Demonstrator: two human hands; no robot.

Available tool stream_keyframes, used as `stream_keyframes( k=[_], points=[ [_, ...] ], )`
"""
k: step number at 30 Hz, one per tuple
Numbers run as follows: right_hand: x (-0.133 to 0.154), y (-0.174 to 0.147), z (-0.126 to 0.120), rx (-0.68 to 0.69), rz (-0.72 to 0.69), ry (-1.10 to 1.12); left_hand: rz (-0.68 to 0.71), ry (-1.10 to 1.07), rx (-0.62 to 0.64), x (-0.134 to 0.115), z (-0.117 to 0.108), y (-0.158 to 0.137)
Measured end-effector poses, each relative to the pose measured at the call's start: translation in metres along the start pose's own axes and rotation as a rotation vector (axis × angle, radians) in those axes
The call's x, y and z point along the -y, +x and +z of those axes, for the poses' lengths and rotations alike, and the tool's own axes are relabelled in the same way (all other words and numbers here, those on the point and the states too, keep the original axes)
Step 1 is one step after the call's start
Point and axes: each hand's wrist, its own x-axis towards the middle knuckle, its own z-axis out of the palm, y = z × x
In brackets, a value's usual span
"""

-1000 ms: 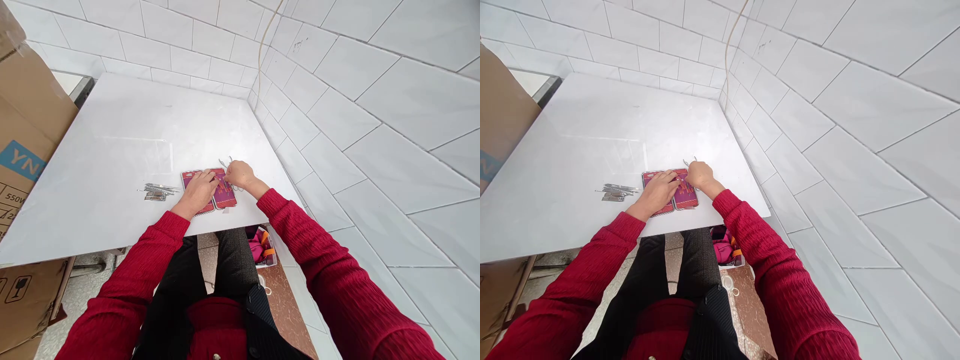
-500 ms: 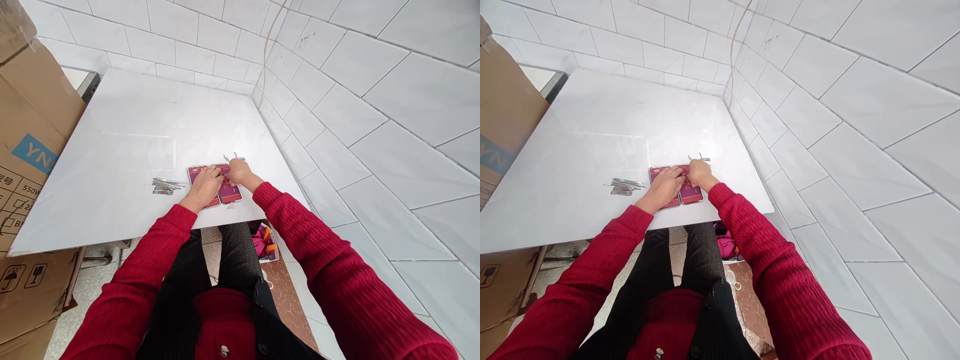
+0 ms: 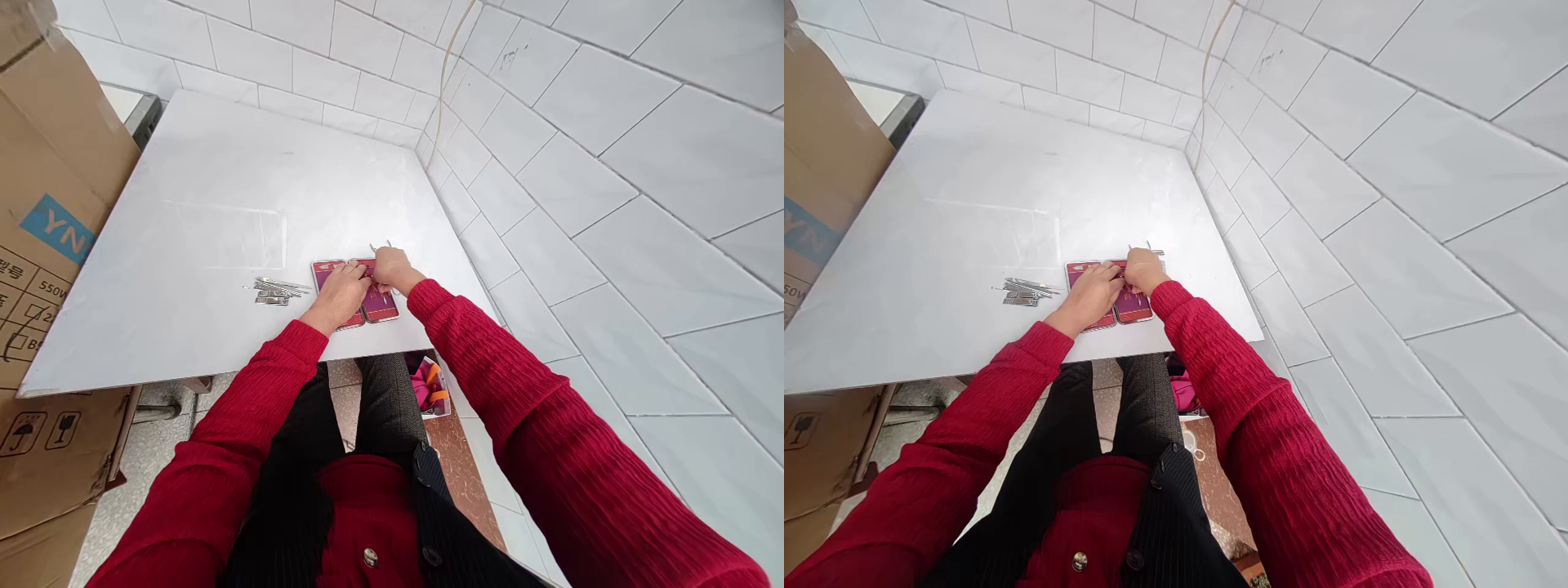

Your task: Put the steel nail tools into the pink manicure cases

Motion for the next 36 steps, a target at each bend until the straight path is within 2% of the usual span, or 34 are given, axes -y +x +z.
stream_keyframes(
  k=[3,7,12,18,23,26,31,36],
  points=[
    [-0.004,-0.002,-0.004,0.093,0.114,-0.034,-0.001,0.016,-0.002,0.0,0.001,0.0],
    [-0.011,-0.001,-0.002,0.091,0.039,0.11,0.009,0.016,-0.02,0.0,0.002,-0.001],
    [-0.012,0.001,0.0,0.042,0.006,0.171,0.006,0.013,-0.02,0.0,0.003,-0.001],
    [-0.013,0.011,-0.018,-0.049,-0.023,0.34,0.019,0.034,-0.016,0.002,0.003,-0.003],
    [-0.042,0.031,-0.038,-0.131,0.02,0.306,0.0,0.025,-0.051,0.001,-0.003,-0.003],
    [-0.066,0.041,-0.041,-0.148,0.039,0.331,-0.005,0.026,-0.067,0.001,-0.007,-0.002],
    [-0.094,0.042,-0.019,-0.213,-0.056,0.614,-0.039,0.006,-0.139,0.004,-0.014,-0.001],
    [-0.114,0.042,0.017,-0.468,-0.071,0.932,-0.085,-0.006,-0.252,-0.004,-0.032,-0.019]
  ],
)
